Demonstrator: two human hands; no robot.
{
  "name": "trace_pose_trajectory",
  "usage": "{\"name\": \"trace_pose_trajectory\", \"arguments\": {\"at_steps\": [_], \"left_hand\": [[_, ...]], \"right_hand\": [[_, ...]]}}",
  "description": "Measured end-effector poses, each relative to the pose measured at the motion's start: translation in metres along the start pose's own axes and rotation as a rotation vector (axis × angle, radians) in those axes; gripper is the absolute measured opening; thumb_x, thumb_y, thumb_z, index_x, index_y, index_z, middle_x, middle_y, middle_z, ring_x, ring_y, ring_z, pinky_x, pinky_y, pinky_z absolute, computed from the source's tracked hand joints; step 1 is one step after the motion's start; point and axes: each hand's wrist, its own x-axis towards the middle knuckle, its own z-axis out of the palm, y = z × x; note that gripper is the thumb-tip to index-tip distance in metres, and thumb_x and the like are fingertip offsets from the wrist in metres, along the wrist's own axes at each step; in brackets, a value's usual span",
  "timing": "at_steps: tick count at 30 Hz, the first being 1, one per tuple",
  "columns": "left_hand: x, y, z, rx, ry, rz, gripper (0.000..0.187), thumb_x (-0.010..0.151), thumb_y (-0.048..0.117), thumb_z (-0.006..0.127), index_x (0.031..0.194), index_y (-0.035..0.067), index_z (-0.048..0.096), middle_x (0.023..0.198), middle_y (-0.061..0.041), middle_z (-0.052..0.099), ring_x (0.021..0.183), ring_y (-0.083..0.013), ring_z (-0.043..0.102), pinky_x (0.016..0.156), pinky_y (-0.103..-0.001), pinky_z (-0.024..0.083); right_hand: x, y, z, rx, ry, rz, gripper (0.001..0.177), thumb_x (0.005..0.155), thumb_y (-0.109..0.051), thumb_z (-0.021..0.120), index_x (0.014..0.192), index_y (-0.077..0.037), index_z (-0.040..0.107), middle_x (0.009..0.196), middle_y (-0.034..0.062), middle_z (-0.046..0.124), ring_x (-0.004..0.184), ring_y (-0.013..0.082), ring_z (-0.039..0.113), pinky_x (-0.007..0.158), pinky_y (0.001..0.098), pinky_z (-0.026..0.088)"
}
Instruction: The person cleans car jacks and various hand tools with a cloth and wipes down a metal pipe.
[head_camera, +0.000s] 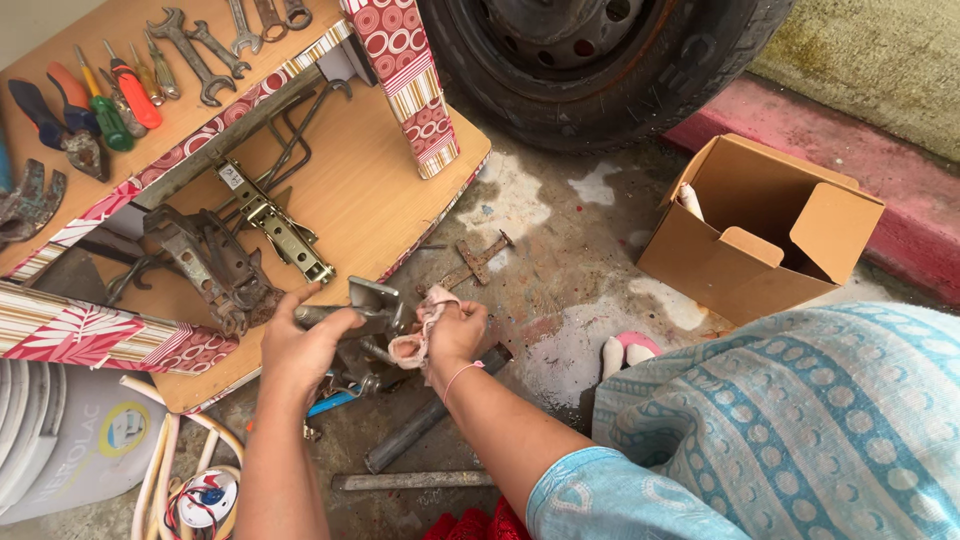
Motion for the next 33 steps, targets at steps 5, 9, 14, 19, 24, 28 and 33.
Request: {"name": "trace_pose_trajectory", "arguments": {"at_steps": [5, 9, 14, 19, 24, 28, 33], "left_hand": [[0.008, -0.011, -0.009, -0.180, -0.043, -0.128, 0.071, 0.063, 0.041, 0.088, 0.121, 0.005, 0.073, 0.101, -0.011, 0.078, 0.093, -0.0205, 0.072, 0.087, -0.034, 0.053], [0.009, -0.018, -0.006, -0.131, -0.001, -0.146, 0.062, 0.078, 0.052, 0.084, 0.110, -0.001, 0.077, 0.096, -0.012, 0.077, 0.086, -0.0177, 0.069, 0.080, -0.034, 0.053], [0.001, -0.016, -0.013, -0.263, 0.000, -0.134, 0.052, 0.078, 0.042, 0.085, 0.109, 0.002, 0.077, 0.093, -0.007, 0.078, 0.082, -0.0127, 0.068, 0.075, -0.028, 0.053], [-0.003, -0.011, -0.014, -0.279, 0.019, -0.163, 0.052, 0.075, 0.039, 0.085, 0.105, -0.002, 0.079, 0.093, -0.010, 0.077, 0.079, -0.0171, 0.068, 0.072, -0.031, 0.053], [-0.009, 0.001, -0.016, -0.191, 0.063, -0.184, 0.053, 0.074, 0.041, 0.085, 0.106, 0.000, 0.077, 0.094, -0.010, 0.077, 0.081, -0.0170, 0.070, 0.075, -0.031, 0.054], [-0.006, 0.000, -0.016, -0.153, 0.106, -0.221, 0.053, 0.075, 0.040, 0.086, 0.106, -0.002, 0.075, 0.095, -0.011, 0.076, 0.081, -0.0191, 0.069, 0.075, -0.033, 0.054], [0.003, -0.012, -0.018, -0.212, 0.118, -0.190, 0.049, 0.077, 0.039, 0.082, 0.106, 0.001, 0.076, 0.097, -0.009, 0.076, 0.083, -0.0178, 0.069, 0.076, -0.033, 0.054]], "right_hand": [[-0.064, -0.019, 0.034, -0.270, -0.183, -0.511, 0.016, 0.097, -0.008, 0.049, 0.109, -0.002, 0.058, 0.111, 0.0181, 0.063, 0.100, 0.0292, 0.060, 0.089, 0.0428, 0.050], [-0.138, -0.026, 0.047, -0.441, -0.390, -0.768, 0.022, 0.095, -0.008, 0.047, 0.114, 0.000, 0.055, 0.121, 0.0208, 0.057, 0.121, 0.0336, 0.052, 0.110, 0.0460, 0.038], [-0.117, -0.038, 0.022, -0.622, -0.545, -0.733, 0.025, 0.093, -0.003, 0.046, 0.115, 0.001, 0.055, 0.122, 0.0215, 0.057, 0.117, 0.0380, 0.056, 0.103, 0.0466, 0.045], [-0.074, -0.011, 0.028, -0.507, -0.377, -0.612, 0.040, 0.086, -0.004, 0.055, 0.125, 0.001, 0.049, 0.117, 0.0224, 0.058, 0.110, 0.0375, 0.061, 0.100, 0.0462, 0.048], [-0.055, 0.024, 0.006, -0.790, -0.390, -0.671, 0.031, 0.095, -0.004, 0.059, 0.126, -0.003, 0.066, 0.120, 0.0254, 0.061, 0.115, 0.0412, 0.060, 0.104, 0.0479, 0.046], [-0.097, 0.022, 0.010, -0.798, -0.340, -0.675, 0.041, 0.085, 0.001, 0.058, 0.125, -0.001, 0.056, 0.122, 0.0237, 0.061, 0.118, 0.0416, 0.058, 0.103, 0.0485, 0.045], [-0.147, -0.013, 0.035, -0.603, -0.383, -0.687, 0.032, 0.094, -0.001, 0.062, 0.125, -0.004, 0.054, 0.124, 0.0209, 0.062, 0.119, 0.0416, 0.057, 0.101, 0.0501, 0.043]]}}
